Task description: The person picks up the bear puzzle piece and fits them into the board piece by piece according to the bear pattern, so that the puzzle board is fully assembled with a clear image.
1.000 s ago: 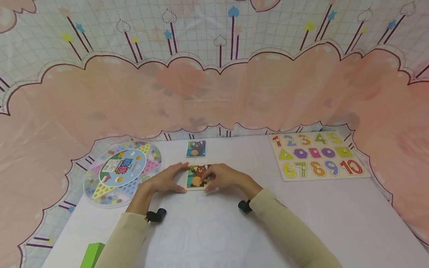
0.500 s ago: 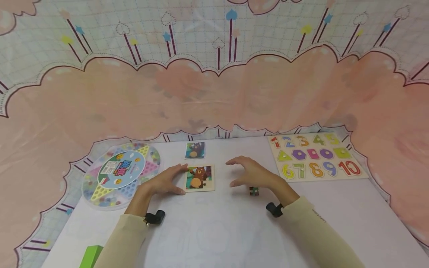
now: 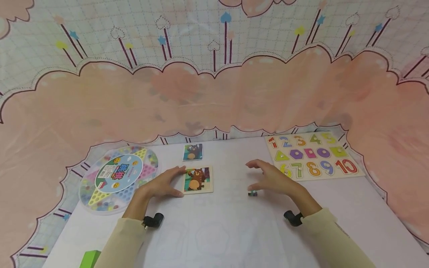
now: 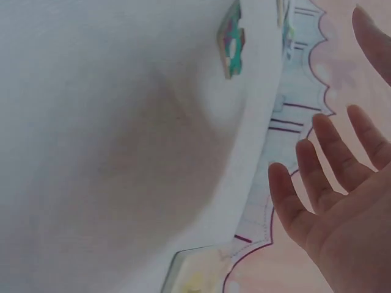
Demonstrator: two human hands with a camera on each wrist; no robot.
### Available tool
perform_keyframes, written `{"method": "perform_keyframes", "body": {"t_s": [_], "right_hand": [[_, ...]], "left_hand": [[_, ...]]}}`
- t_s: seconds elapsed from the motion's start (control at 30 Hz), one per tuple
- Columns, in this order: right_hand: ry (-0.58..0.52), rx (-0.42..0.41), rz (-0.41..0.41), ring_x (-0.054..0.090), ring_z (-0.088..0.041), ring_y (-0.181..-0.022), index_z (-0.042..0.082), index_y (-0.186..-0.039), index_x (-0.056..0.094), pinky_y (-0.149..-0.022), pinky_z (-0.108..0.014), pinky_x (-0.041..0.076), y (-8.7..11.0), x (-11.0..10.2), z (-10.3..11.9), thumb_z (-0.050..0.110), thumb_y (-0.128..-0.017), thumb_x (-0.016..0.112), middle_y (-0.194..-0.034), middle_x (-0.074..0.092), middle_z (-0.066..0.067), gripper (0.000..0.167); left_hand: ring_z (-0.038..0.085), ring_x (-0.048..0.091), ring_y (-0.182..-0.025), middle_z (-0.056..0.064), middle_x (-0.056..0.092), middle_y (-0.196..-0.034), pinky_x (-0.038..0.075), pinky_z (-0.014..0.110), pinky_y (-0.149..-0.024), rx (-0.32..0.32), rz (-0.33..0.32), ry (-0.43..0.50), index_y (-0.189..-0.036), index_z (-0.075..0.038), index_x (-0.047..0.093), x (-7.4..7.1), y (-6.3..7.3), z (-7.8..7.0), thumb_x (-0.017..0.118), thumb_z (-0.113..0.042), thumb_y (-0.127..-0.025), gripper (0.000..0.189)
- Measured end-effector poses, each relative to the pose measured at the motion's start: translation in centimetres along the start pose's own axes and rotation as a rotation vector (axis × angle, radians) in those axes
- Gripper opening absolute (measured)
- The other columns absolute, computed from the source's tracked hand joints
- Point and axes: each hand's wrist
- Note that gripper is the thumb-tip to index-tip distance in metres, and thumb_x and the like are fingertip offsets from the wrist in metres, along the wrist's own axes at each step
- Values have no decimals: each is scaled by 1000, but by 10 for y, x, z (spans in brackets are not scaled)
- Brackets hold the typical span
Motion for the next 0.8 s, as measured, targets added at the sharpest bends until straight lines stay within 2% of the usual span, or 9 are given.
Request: {"method": "perform_keyframes", "body": {"t_s": [0.33, 0.53, 0.8], "right_hand": [[11, 32, 12, 47, -38, -137, 8, -138, 53, -117, -63, 40, 7, 9, -14, 27, -82, 85, -143, 59, -13, 67], [50, 37, 35, 52, -31, -132, 12, -133, 56, -116, -59, 43, 8, 14, -24, 31, -80, 87, -138, 62, -7, 65], [32, -4, 79, 49, -36, -137, 9, -132, 56, -122, -63, 32, 6, 15, -30, 29, -79, 88, -141, 60, -12, 65]], "left_hand": [[43, 18, -158, 15, 32, -168, 15, 62, -130, 16, -5, -9, -153, -7, 44, 1, 0, 2, 89, -19, -76, 89], [42, 18, -159, 14, 32, -168, 15, 60, -130, 15, -5, -12, -152, -7, 45, 1, 0, 3, 89, -18, -76, 88], [43, 18, -159, 15, 31, -168, 14, 61, -130, 5, -2, 3, -153, -8, 45, 1, 0, 3, 89, -18, -76, 89]]}}
Point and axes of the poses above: each hand's wrist, its own y-axis away from the middle knuckle, its own x-axis out of the palm, z = x × y
